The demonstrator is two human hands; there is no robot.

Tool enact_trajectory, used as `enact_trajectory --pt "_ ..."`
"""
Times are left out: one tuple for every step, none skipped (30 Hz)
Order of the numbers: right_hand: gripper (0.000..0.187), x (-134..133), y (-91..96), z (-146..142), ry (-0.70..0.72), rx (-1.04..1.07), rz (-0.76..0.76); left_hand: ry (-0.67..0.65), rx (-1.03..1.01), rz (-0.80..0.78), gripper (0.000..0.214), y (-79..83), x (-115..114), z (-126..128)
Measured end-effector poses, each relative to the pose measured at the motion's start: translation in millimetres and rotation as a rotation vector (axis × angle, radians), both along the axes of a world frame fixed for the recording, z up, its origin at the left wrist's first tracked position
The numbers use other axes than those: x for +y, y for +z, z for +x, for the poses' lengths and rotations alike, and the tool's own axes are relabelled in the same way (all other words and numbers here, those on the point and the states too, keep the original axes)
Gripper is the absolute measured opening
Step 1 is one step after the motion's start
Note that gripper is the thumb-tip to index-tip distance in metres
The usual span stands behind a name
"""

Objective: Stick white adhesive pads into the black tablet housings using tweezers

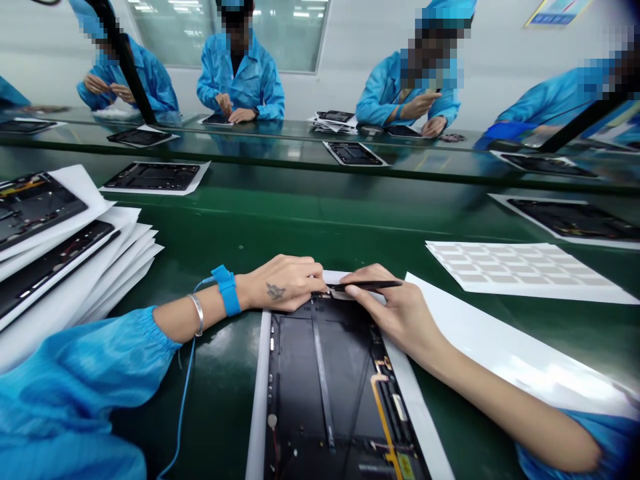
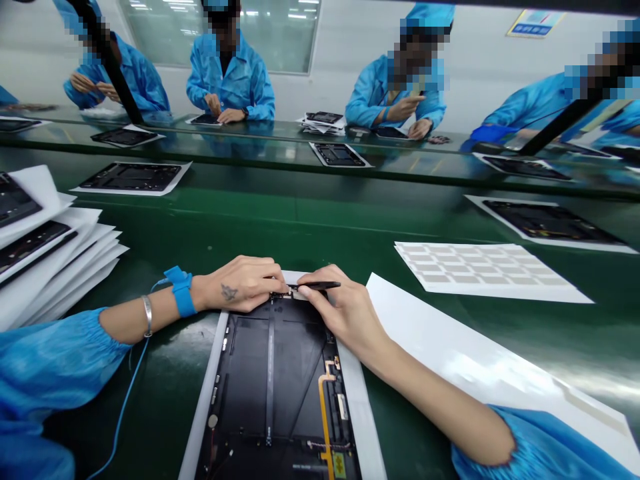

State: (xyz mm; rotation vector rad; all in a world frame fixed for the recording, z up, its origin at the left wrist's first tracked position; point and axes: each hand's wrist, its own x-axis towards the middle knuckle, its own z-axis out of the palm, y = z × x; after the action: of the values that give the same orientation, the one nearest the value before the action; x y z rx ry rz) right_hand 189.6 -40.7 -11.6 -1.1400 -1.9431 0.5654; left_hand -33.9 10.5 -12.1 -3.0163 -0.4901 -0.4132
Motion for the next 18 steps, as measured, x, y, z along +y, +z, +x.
enact_trajectory --pt "0.022 0 0.9 0 0.026 0.001 0.002 0.001 0.006 0.015 0.025 0.2 0 0" --pt "0.023 -1 2.2 1 0.046 0.003 -0.002 0.001 0.015 0.031 0.024 0.4 -1 1" --pt "0.025 -2 3.7 2 0.052 0.006 -0.013 0.001 0.026 0.048 0.024 0.6 -1 1" --pt "0.027 -3 5.2 5 0.038 0.011 -0.033 0.000 0.038 0.065 0.025 0.8 -2 2" --pt "0.029 -4 6.3 9 0.000 0.020 -0.063 -0.003 0.047 0.081 0.025 1.1 -3 2" --pt "0.030 -6 6.9 13 -0.061 0.036 -0.097 -0.005 0.053 0.096 0.026 1.3 -3 2" --pt "0.032 -6 6.9 18 -0.136 0.059 -0.132 -0.009 0.057 0.108 0.027 1.4 -4 3" --pt "0.033 -7 6.1 23 -0.211 0.092 -0.171 -0.015 0.056 0.119 0.028 1.5 -4 3" --pt "0.034 -7 4.6 29 -0.278 0.140 -0.213 -0.025 0.051 0.128 0.030 1.4 -4 3" --pt "0.035 -7 2.8 33 -0.331 0.201 -0.258 -0.035 0.043 0.135 0.030 1.2 -4 3" --pt "0.036 -6 0.8 37 -0.368 0.267 -0.305 -0.046 0.034 0.138 0.031 0.9 -3 2" --pt "0.038 -5 -1.1 39 -0.388 0.328 -0.351 -0.055 0.023 0.138 0.030 0.5 -3 2" --pt "0.039 -4 -2.8 41 -0.397 0.376 -0.393 -0.062 0.014 0.137 0.030 0.0 -2 2" --pt "0.041 -3 -4.1 41 -0.403 0.405 -0.426 -0.066 0.006 0.135 0.029 -0.5 -2 2" --pt "0.042 -2 -5.1 41 -0.405 0.413 -0.447 -0.067 0.002 0.132 0.029 -0.9 -1 2" --pt "0.043 -2 -5.7 40 -0.404 0.407 -0.457 -0.067 0.003 0.130 0.028 -1.3 -1 2" --pt "0.044 -2 -5.9 39 -0.401 0.393 -0.462 -0.066 0.007 0.129 0.028 -1.5 0 2" --pt "0.044 -2 -6.0 38 -0.397 0.380 -0.463 -0.064 0.013 0.128 0.028 -1.6 0 2"
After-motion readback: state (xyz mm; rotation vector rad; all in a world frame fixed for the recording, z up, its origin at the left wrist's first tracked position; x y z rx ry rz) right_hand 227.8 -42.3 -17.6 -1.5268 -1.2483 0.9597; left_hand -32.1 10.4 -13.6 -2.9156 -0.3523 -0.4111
